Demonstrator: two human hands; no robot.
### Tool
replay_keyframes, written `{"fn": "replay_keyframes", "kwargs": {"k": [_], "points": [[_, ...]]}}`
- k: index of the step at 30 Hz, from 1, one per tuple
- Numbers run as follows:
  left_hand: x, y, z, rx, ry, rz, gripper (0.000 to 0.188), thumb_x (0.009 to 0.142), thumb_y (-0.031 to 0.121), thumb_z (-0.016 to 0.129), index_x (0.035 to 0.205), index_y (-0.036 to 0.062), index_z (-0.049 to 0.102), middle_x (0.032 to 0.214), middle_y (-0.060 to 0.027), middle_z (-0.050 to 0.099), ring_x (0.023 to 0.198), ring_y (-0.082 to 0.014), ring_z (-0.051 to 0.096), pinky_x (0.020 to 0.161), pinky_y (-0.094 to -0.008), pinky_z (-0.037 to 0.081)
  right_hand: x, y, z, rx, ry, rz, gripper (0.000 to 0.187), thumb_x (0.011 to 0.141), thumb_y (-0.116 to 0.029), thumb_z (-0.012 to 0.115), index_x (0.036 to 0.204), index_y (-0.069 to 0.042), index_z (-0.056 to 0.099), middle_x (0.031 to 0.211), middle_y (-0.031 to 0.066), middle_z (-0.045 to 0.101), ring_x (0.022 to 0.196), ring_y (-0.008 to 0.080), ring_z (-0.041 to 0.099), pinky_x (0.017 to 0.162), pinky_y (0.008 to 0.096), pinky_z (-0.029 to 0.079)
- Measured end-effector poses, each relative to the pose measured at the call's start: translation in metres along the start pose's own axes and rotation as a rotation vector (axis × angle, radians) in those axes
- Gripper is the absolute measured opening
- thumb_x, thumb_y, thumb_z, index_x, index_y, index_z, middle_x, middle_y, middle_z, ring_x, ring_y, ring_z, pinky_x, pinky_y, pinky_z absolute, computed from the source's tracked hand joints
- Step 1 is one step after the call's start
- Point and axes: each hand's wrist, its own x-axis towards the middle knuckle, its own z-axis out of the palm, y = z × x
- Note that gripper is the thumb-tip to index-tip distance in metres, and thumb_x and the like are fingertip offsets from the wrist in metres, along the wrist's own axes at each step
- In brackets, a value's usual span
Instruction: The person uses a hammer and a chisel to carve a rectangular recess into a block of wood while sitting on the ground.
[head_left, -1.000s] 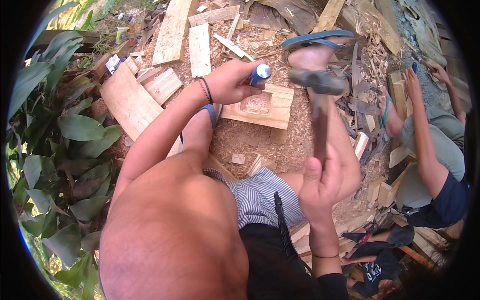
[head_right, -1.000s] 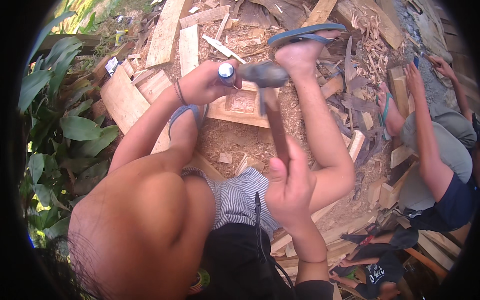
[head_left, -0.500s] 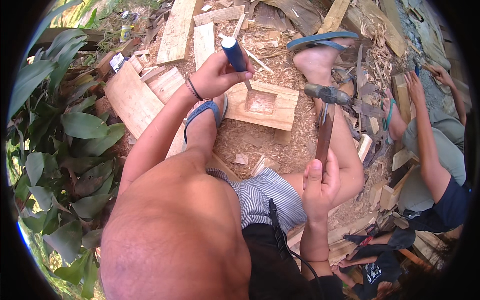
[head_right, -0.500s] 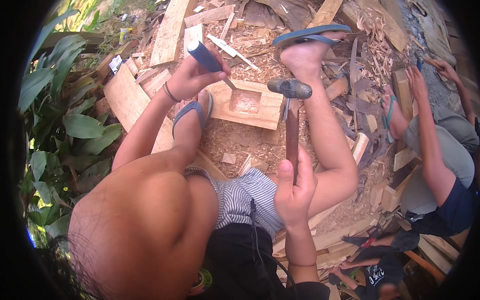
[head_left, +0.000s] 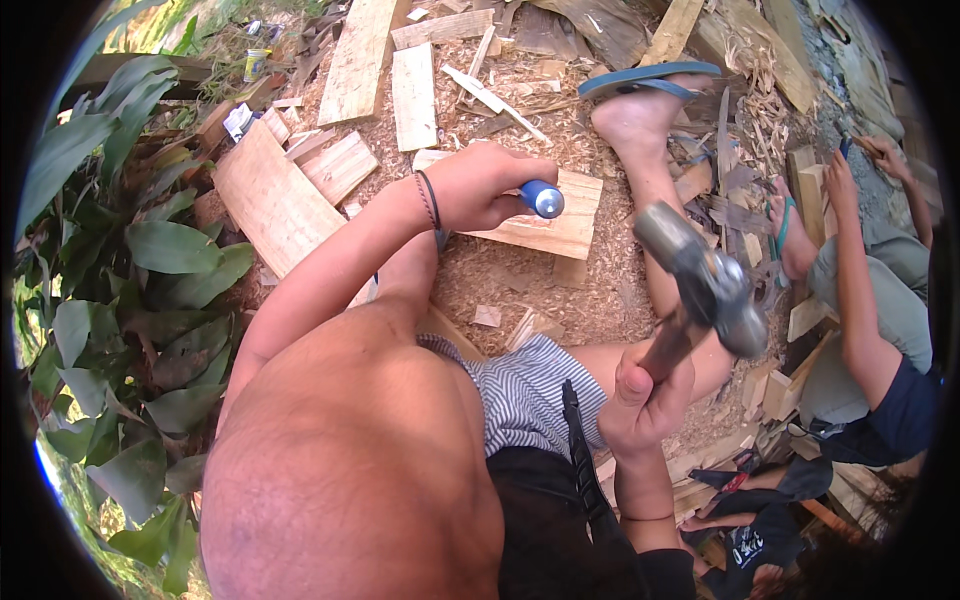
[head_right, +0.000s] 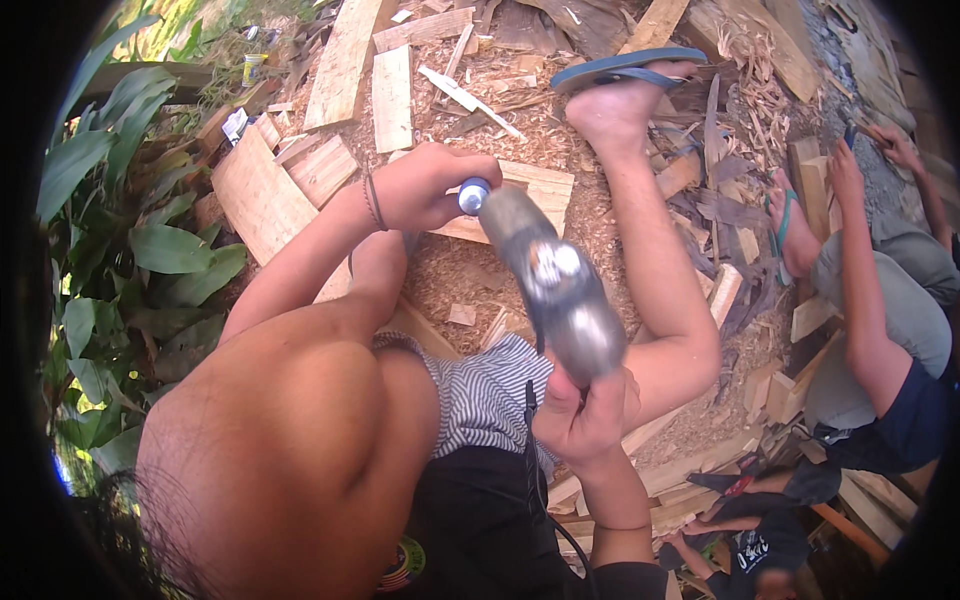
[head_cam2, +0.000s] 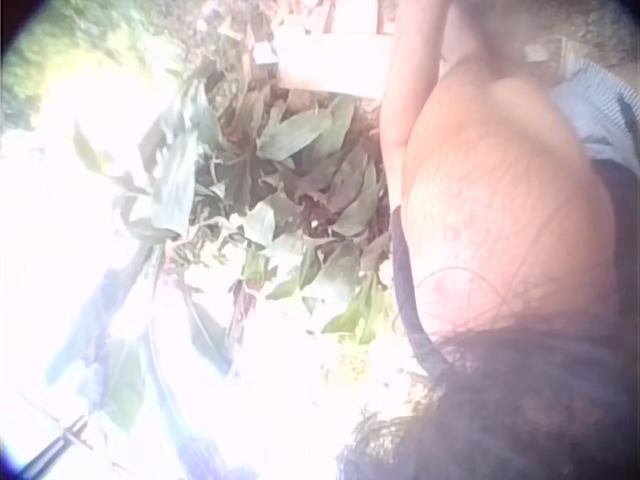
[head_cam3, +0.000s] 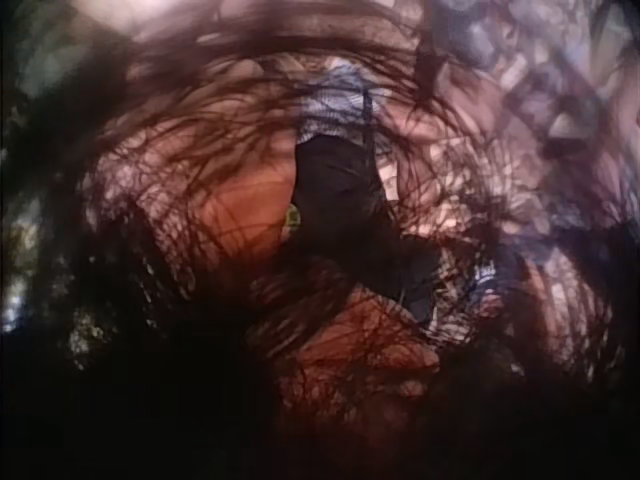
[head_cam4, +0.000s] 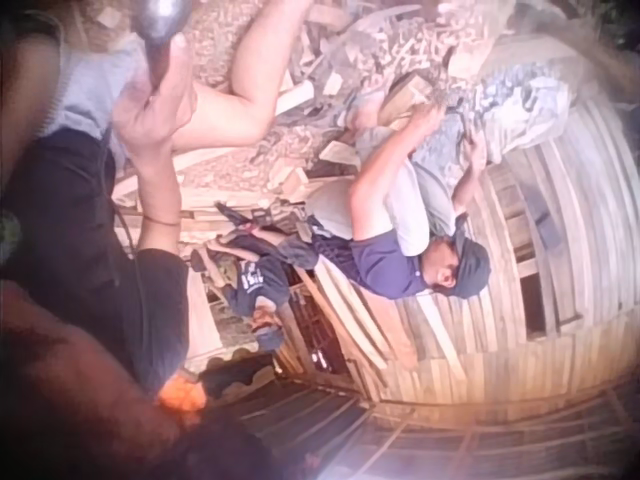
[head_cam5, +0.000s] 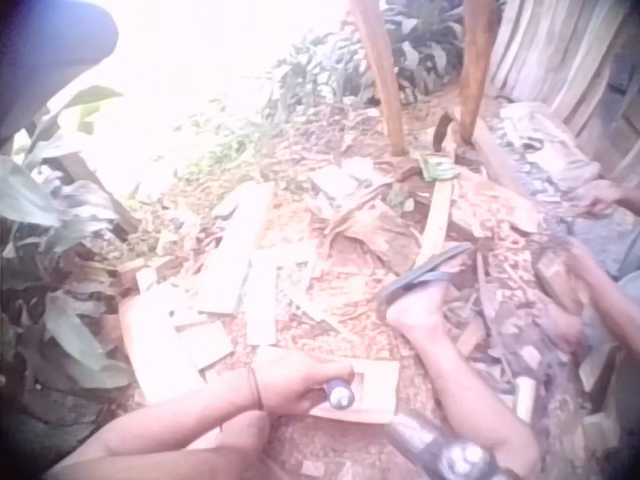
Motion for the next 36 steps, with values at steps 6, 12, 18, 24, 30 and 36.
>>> {"fn": "replay_keyframes", "kwargs": {"k": [6, 12, 18, 24, 30, 36], "points": [[0.003, -0.005, 0.0, -0.025, 0.073, -0.034, 0.023, 0.081, 0.007, 0.07, 0.099, 0.0087, 0.055, 0.08, -0.0146, 0.064, 0.079, -0.037, 0.064, 0.067, -0.0441, 0.049, 0.023, -0.005, 0.006, -0.054, -0.028, 0.091, 0.036, 0.097, -0.012, 0.056, 0.124, 0.012, 0.052, 0.097, 0.0231, 0.067, 0.084, 0.0295, 0.068, 0.072, 0.0348, 0.054], [0.008, -0.016, -0.006, -0.041, 0.072, -0.023, 0.022, 0.082, 0.009, 0.07, 0.098, 0.0075, 0.055, 0.078, -0.0134, 0.064, 0.076, -0.0356, 0.065, 0.065, -0.043, 0.049, 0.025, 0.001, 0.022, -0.027, -0.121, 0.188, 0.035, 0.097, -0.013, 0.057, 0.125, 0.007, 0.054, 0.098, 0.0227, 0.067, 0.08, 0.0252, 0.07, 0.066, 0.0335, 0.053], [0.0, -0.038, -0.009, -0.404, 0.153, -0.205, 0.019, 0.087, 0.0, 0.067, 0.1, 0.0036, 0.054, 0.095, -0.0057, 0.064, 0.093, -0.0163, 0.062, 0.085, -0.0324, 0.05, 0.01, 0.003, 0.024, 0.374, 0.058, 0.604, 0.041, 0.103, -0.022, 0.05, 0.134, 0.005, 0.048, 0.087, 0.0001, 0.052, 0.07, 0.0053, 0.046, 0.063, 0.0202, 0.04], [-0.002, -0.069, -0.016, -0.552, 0.47, -0.486, 0.024, 0.092, 0.013, 0.067, 0.108, 0.0019, 0.052, 0.097, -0.0087, 0.068, 0.094, -0.0175, 0.069, 0.08, -0.0298, 0.057, -0.009, 0.015, 0.034, 0.4, 0.071, 0.64, 0.046, 0.103, -0.026, 0.051, 0.139, 0.002, 0.043, 0.071, -0.004, 0.047, 0.057, 0.0006, 0.04, 0.048, 0.0154, 0.032], [-0.009, -0.061, -0.015, -0.544, 0.616, -0.531, 0.03, 0.087, 0.016, 0.074, 0.102, 0.0023, 0.053, 0.085, -0.0084, 0.069, 0.084, -0.0171, 0.071, 0.068, -0.0277, 0.059, -0.025, 0.02, 0.038, 0.31, 0.043, 0.556, 0.043, 0.102, -0.022, 0.051, 0.137, 0.002, 0.045, 0.074, -0.0024, 0.049, 0.061, 0.0019, 0.043, 0.05, 0.016, 0.034], [-0.01, -0.027, 0.006, -0.141, 0.669, -0.431, 0.034, 0.079, 0.02, 0.083, 0.095, 0.002, 0.059, 0.081, -0.0055, 0.071, 0.074, -0.0114, 0.069, 0.067, -0.0273, 0.058, -0.021, 0.012, 0.038, 0.353, 0.068, 0.642, 0.042, 0.102, -0.021, 0.052, 0.135, 0.004, 0.046, 0.073, -0.0023, 0.049, 0.059, 0.0017, 0.042, 0.05, 0.0165, 0.034]]}}
